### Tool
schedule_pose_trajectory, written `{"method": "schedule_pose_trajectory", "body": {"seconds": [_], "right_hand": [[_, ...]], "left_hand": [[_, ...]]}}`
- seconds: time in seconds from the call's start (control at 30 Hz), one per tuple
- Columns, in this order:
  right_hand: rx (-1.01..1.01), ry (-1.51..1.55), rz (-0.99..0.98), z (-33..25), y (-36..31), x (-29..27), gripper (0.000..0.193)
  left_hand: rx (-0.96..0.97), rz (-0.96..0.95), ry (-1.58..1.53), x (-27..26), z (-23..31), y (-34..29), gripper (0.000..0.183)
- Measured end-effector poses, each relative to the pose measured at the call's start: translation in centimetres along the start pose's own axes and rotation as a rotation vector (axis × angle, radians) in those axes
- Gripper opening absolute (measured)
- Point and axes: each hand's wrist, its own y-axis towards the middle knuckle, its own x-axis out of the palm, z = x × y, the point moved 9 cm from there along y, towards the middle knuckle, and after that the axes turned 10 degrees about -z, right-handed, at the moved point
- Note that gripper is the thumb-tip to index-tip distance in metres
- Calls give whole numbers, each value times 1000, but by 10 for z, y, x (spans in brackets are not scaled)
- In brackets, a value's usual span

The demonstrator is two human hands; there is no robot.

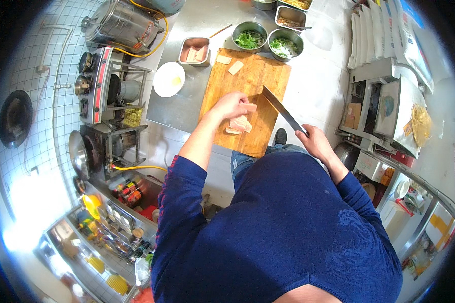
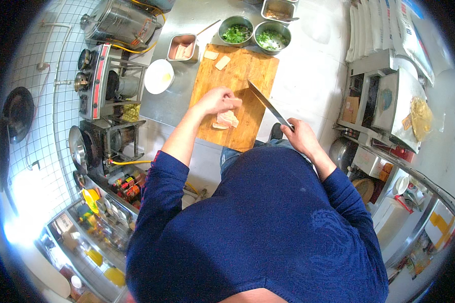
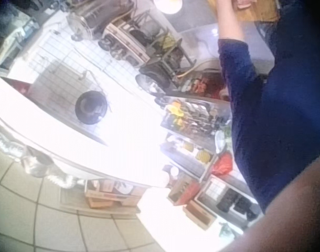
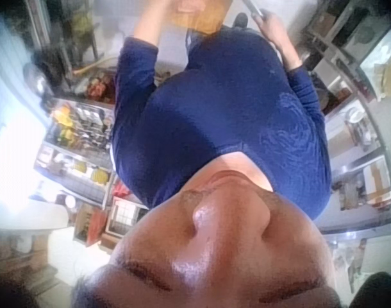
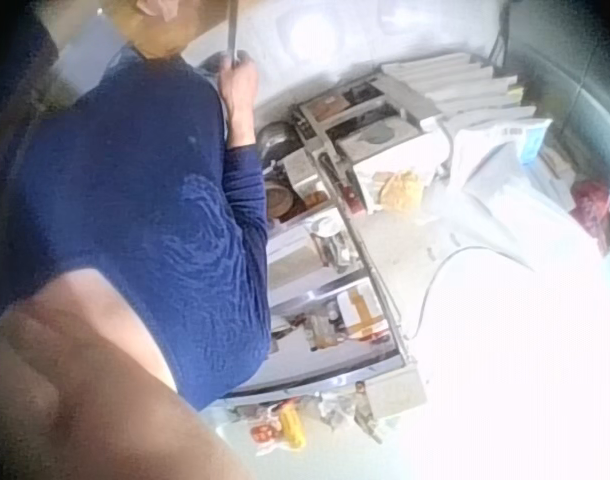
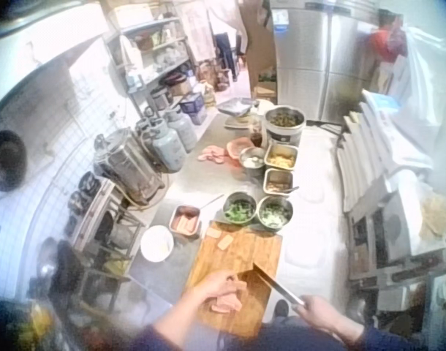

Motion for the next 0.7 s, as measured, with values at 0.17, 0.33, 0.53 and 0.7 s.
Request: {"method": "schedule_pose_trajectory", "body": {"seconds": [0.17,0.33,0.53,0.7], "right_hand": [[3,-2,-17,2,0,2,48],[-60,10,40,-2,-1,0,43],[-15,-25,-14,0,2,4,48],[-26,-27,5,0,2,5,46]], "left_hand": [[65,-76,13,3,-11,-22,35],[100,193,381,13,3,-52,56],[75,150,426,16,12,-48,57],[174,122,467,24,14,-40,49]]}}
